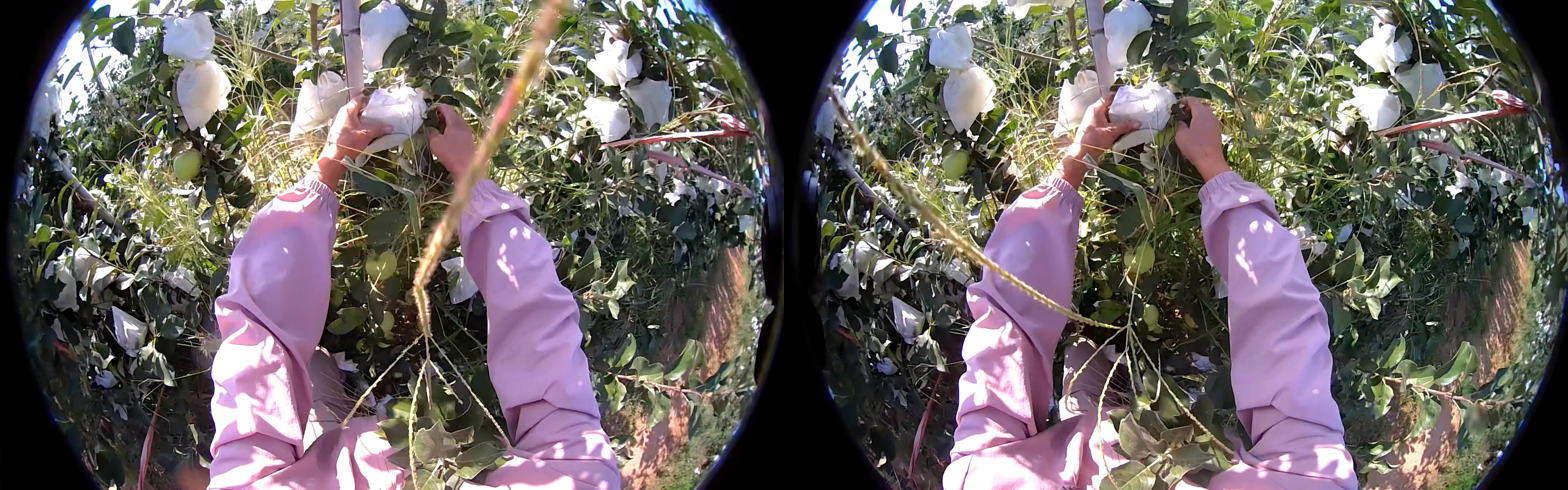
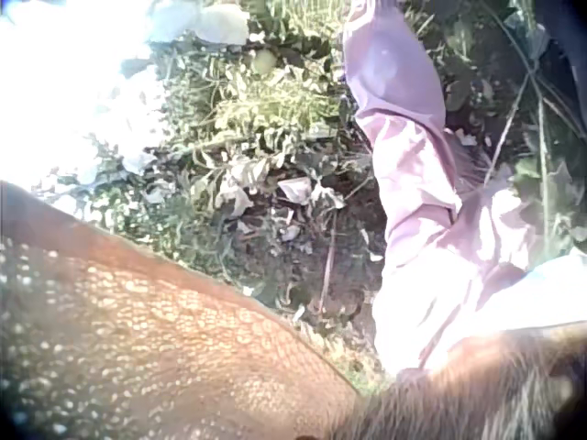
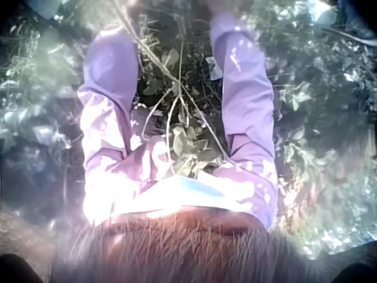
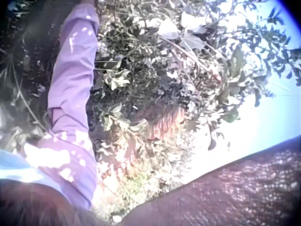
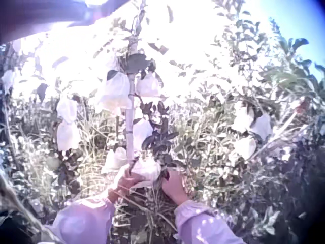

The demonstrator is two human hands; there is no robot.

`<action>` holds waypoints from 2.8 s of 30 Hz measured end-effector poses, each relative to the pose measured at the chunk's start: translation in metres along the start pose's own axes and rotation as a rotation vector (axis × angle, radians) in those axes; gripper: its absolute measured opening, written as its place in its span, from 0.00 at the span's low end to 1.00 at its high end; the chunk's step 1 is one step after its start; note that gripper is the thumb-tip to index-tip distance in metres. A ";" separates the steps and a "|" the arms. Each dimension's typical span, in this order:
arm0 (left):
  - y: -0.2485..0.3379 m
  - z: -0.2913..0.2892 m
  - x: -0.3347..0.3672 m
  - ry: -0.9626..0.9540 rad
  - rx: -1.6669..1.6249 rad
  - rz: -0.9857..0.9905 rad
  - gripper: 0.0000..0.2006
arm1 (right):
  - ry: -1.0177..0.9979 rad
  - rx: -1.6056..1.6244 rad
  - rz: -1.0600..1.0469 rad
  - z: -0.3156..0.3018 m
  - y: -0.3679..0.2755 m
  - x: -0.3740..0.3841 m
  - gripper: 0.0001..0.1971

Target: The person reaches into apple trees and places white protective bags over individual green apples. They carefully wrap the bags around the fruit and secure them to the branches, repeating the process for several apples throughout the orchard.

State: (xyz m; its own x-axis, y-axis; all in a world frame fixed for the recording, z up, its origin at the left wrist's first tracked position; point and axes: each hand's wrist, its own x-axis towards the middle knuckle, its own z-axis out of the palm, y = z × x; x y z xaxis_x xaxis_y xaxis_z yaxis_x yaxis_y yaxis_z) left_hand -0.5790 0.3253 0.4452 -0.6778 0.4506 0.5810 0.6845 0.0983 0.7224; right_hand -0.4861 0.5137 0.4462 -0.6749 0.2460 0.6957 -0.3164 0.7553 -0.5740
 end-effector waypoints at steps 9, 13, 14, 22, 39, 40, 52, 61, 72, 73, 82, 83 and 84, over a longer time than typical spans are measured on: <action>-0.006 0.018 -0.020 -0.011 -0.283 -0.190 0.15 | -0.284 0.601 0.295 0.004 -0.016 -0.013 0.24; -0.063 0.016 -0.005 0.015 -0.260 -0.089 0.18 | -0.194 0.338 0.081 0.019 -0.011 -0.023 0.26; -0.048 0.031 -0.008 0.043 -0.351 -0.150 0.18 | -0.125 0.245 0.042 0.014 -0.004 -0.026 0.26; -0.062 0.034 -0.010 0.179 -0.277 -0.260 0.16 | -0.096 0.289 0.040 0.008 -0.010 -0.030 0.28; 0.085 -0.086 -0.276 -1.130 0.344 -0.451 0.17 | 0.064 0.453 -0.364 -0.058 -0.122 0.039 0.08; 0.076 -0.077 -0.304 -1.341 0.238 -0.412 0.25 | 0.067 0.437 -0.367 -0.054 -0.130 0.057 0.08; 0.129 -0.083 0.020 0.049 -0.072 0.041 0.18 | 0.060 0.000 -0.390 -0.026 -0.113 0.141 0.11; 0.128 -0.078 0.044 0.517 -0.423 -0.100 0.13 | 0.159 0.197 -0.471 -0.039 -0.116 0.132 0.09; 0.213 -0.164 0.090 0.621 0.014 0.335 0.11 | -0.094 0.285 -0.440 -0.049 -0.187 0.192 0.07; 0.215 -0.164 0.081 0.582 0.010 0.361 0.11 | -0.199 0.248 -0.396 -0.047 -0.178 0.193 0.06; 0.104 -0.106 -0.006 0.057 -0.167 -0.128 0.10 | -0.846 -0.317 -0.538 -0.030 -0.137 0.080 0.07; 0.107 -0.098 0.000 0.090 -0.164 -0.085 0.10 | -0.709 -0.218 -0.616 -0.029 -0.132 0.081 0.08; 0.111 -0.092 0.008 0.124 -0.161 -0.043 0.10 | -0.492 -0.068 -0.597 -0.032 -0.128 0.089 0.07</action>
State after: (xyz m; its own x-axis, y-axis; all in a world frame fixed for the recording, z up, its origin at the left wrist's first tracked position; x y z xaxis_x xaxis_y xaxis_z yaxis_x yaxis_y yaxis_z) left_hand -0.5330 0.2579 0.5643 -0.7400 0.3352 0.5831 0.6095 -0.0324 0.7921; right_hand -0.4842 0.4584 0.5956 -0.6261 -0.5003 0.5981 -0.6888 0.7143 -0.1236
